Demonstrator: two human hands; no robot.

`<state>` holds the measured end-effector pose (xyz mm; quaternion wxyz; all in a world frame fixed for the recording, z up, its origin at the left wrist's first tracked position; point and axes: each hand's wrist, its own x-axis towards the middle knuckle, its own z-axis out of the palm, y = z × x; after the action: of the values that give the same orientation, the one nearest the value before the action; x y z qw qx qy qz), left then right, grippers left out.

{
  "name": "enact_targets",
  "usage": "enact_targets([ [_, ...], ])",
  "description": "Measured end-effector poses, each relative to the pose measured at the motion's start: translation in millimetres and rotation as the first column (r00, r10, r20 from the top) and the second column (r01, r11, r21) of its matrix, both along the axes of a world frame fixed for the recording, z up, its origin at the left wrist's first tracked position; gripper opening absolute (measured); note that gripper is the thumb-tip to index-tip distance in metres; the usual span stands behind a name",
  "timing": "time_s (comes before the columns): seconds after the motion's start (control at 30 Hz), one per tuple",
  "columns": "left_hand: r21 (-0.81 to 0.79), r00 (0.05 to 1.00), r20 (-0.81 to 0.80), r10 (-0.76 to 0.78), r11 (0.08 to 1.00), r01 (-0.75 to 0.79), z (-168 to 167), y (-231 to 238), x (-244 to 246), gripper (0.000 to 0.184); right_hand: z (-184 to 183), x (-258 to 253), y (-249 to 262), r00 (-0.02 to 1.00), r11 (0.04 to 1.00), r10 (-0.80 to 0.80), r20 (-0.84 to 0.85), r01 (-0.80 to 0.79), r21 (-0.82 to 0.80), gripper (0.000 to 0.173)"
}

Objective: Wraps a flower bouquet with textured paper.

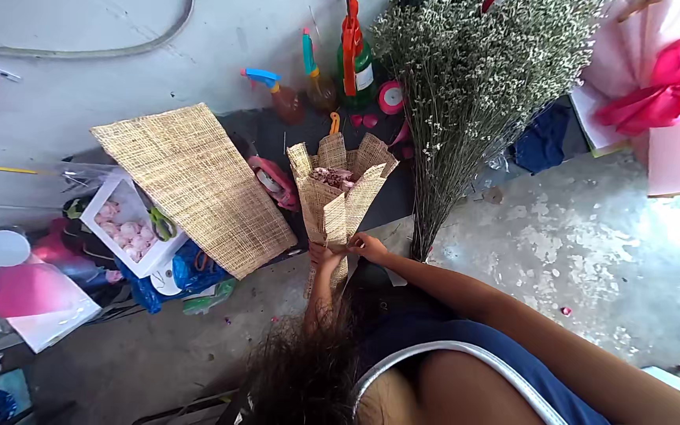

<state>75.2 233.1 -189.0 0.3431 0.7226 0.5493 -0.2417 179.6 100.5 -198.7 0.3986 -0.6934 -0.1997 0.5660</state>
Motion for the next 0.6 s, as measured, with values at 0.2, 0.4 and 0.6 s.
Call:
enact_targets([
  [0.2,0.124,0.998,-0.056,0.016,0.992,-0.009,-1.9,-4.5,10.3,0.130,17.7,-1.0,-4.6,0.990,0.992,-0.113,0.084,0.116,-0.038,0.050],
  [0.4,0.081,0.993,-0.093,-0.067,0.994,0.075,0.8,5.8,15.8,0.120,51.1,21.8,3.1,0.674,0.795,-0.546,0.497,0.230,0.562,0.078],
  [0.6,0.030,0.987,-0.089,-0.131,0.990,0.134,2.1,16.3,16.4,0.121,103.0,97.1,45.8,0.718,0.973,-0.079,0.691,-0.094,0.209,0.033],
])
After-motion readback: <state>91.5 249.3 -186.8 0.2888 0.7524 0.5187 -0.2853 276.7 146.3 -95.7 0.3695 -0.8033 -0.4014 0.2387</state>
